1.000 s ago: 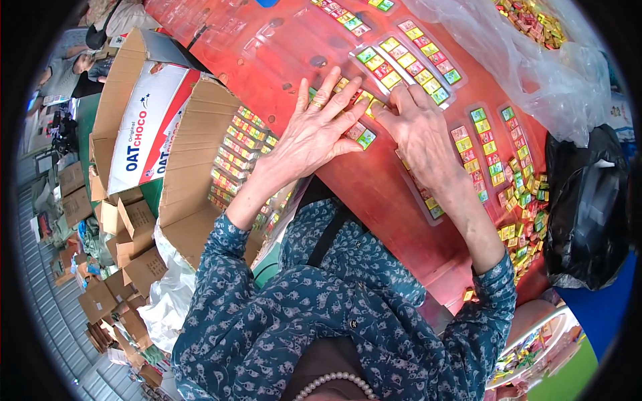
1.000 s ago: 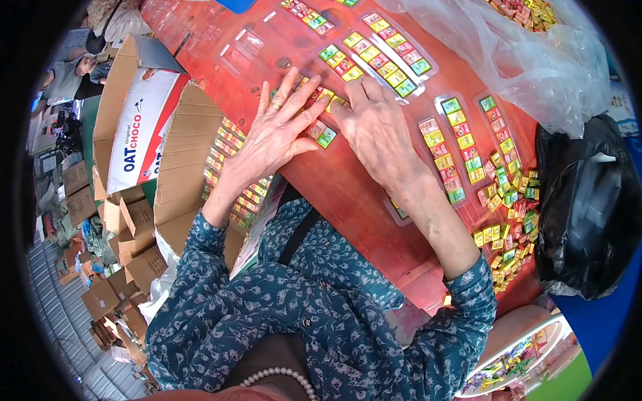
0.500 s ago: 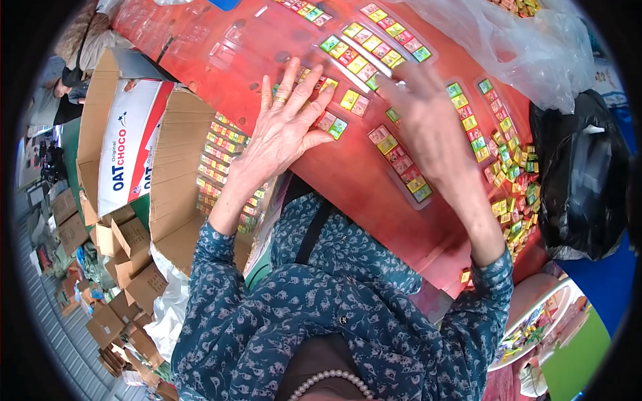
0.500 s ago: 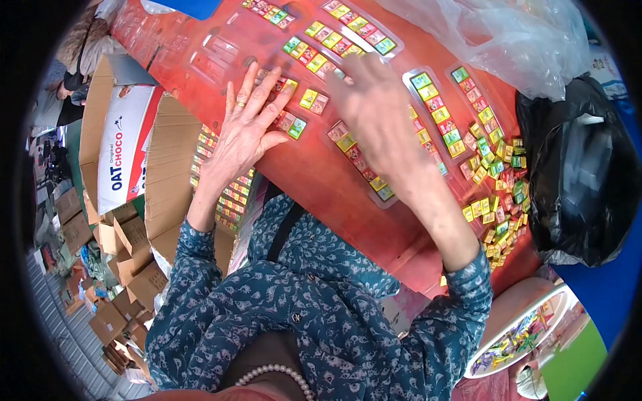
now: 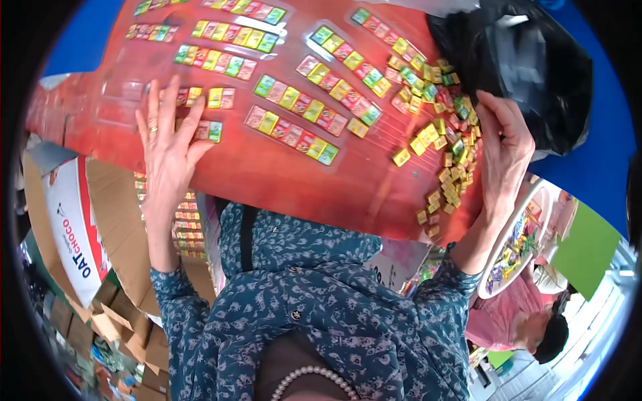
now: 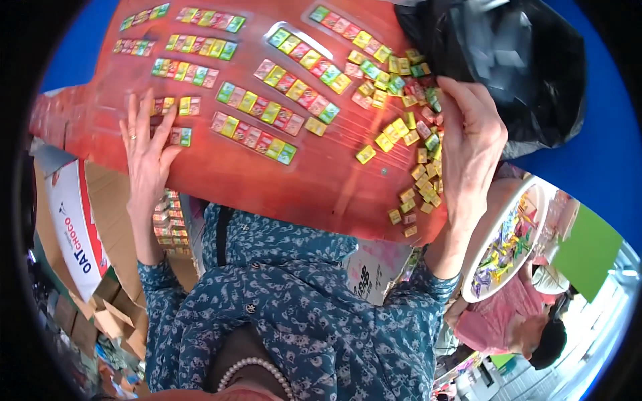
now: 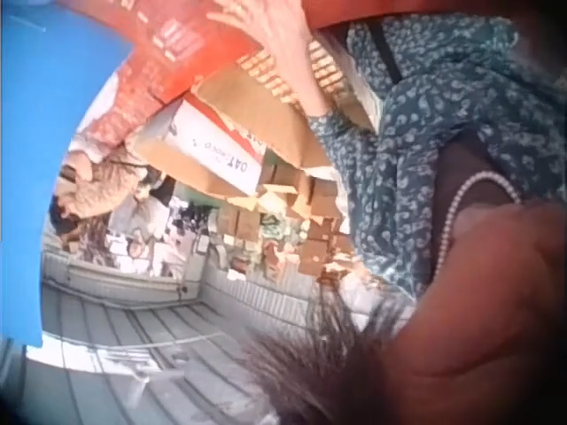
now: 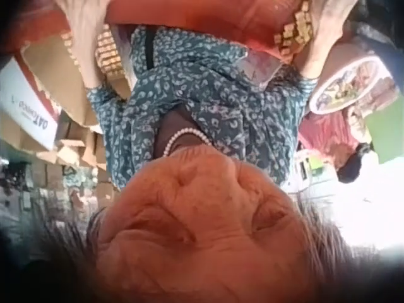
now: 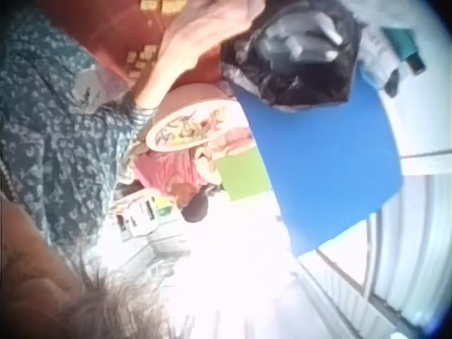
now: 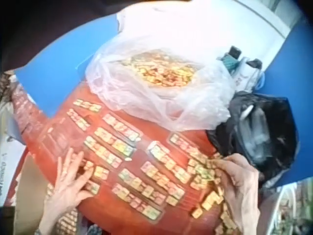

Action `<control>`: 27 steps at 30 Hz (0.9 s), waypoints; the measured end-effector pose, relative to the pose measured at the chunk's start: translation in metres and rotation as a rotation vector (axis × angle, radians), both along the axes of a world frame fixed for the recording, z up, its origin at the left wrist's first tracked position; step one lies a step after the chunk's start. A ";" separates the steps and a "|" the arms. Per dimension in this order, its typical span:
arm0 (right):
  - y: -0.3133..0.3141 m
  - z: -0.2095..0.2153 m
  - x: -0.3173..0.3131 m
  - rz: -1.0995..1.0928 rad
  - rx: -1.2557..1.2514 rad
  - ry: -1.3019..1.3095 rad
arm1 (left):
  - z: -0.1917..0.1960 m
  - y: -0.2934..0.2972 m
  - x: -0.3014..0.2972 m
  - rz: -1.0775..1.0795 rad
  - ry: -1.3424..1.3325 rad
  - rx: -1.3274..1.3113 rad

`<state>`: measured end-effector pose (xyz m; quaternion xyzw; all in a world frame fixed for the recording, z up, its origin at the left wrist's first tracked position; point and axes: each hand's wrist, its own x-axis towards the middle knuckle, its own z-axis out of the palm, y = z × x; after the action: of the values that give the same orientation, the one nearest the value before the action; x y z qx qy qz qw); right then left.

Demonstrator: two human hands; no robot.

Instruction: Sorting small individual candy packets by color and arranging them on a workbench.

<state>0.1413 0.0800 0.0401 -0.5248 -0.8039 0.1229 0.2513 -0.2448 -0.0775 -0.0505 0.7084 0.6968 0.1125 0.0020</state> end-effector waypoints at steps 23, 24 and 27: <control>0.006 -0.073 -0.018 0.160 0.073 -0.375 | 0.001 -0.024 -0.033 0.204 -0.118 -0.014; 0.008 -0.074 -0.016 0.174 0.092 -0.392 | 0.001 -0.026 -0.034 0.211 -0.112 -0.011; 0.012 -0.073 -0.016 0.131 0.107 -0.368 | -0.001 -0.028 -0.037 0.224 -0.106 0.003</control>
<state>0.1251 0.0915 -0.0334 -0.4708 -0.8741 -0.0017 0.1192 -0.2817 -0.1054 -0.0513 0.6193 0.7702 0.1504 0.0250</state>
